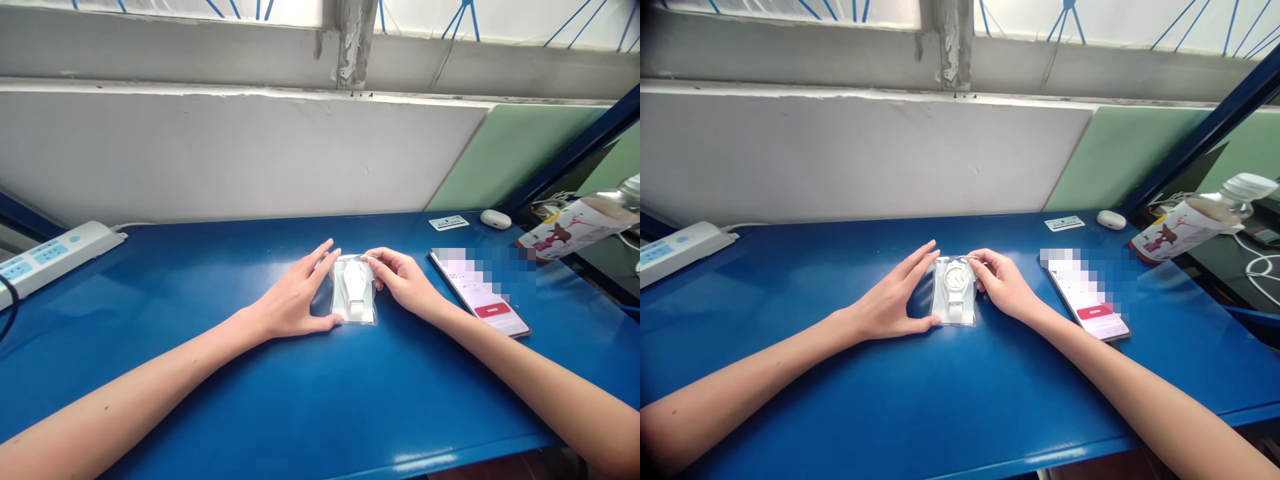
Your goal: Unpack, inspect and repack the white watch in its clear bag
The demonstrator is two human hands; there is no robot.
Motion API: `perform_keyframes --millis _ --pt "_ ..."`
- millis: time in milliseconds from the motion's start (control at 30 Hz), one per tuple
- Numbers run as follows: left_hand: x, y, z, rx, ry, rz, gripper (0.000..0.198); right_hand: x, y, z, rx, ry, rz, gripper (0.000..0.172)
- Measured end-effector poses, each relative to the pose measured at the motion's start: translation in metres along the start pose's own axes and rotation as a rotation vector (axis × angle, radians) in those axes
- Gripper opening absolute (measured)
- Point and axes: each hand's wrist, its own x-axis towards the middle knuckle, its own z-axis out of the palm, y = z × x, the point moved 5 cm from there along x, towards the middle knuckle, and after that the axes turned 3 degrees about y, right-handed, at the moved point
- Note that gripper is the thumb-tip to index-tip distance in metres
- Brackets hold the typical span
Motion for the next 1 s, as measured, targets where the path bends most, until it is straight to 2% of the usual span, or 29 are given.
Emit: perform_keyframes --millis 167,300,467,567,700,1000 --pt "0.002 -0.001 0.003 0.019 -0.073 -0.04 0.09 -0.001 0.002 0.002 -0.147 -0.021 -0.104 0.031" --pt "0.002 -0.002 0.004 0.032 -0.094 -0.055 0.079 -0.008 -0.002 0.004 -0.5 -0.021 -0.3 0.039" --pt "0.002 -0.003 0.006 0.058 -0.119 -0.067 0.075 -0.018 -0.003 0.014 -0.775 -0.248 -0.423 0.067" --pt "0.002 -0.003 0.006 0.07 -0.12 -0.063 0.076 -0.02 -0.002 0.015 -0.828 -0.324 -0.434 0.081" --pt "0.003 -0.004 0.007 0.079 -0.122 -0.1 0.081 -0.019 -0.002 0.011 -0.844 -0.34 -0.435 0.088" --pt "0.004 -0.005 0.008 0.07 -0.145 -0.109 0.087 -0.015 -0.003 0.005 -0.842 -0.353 -0.433 0.088"
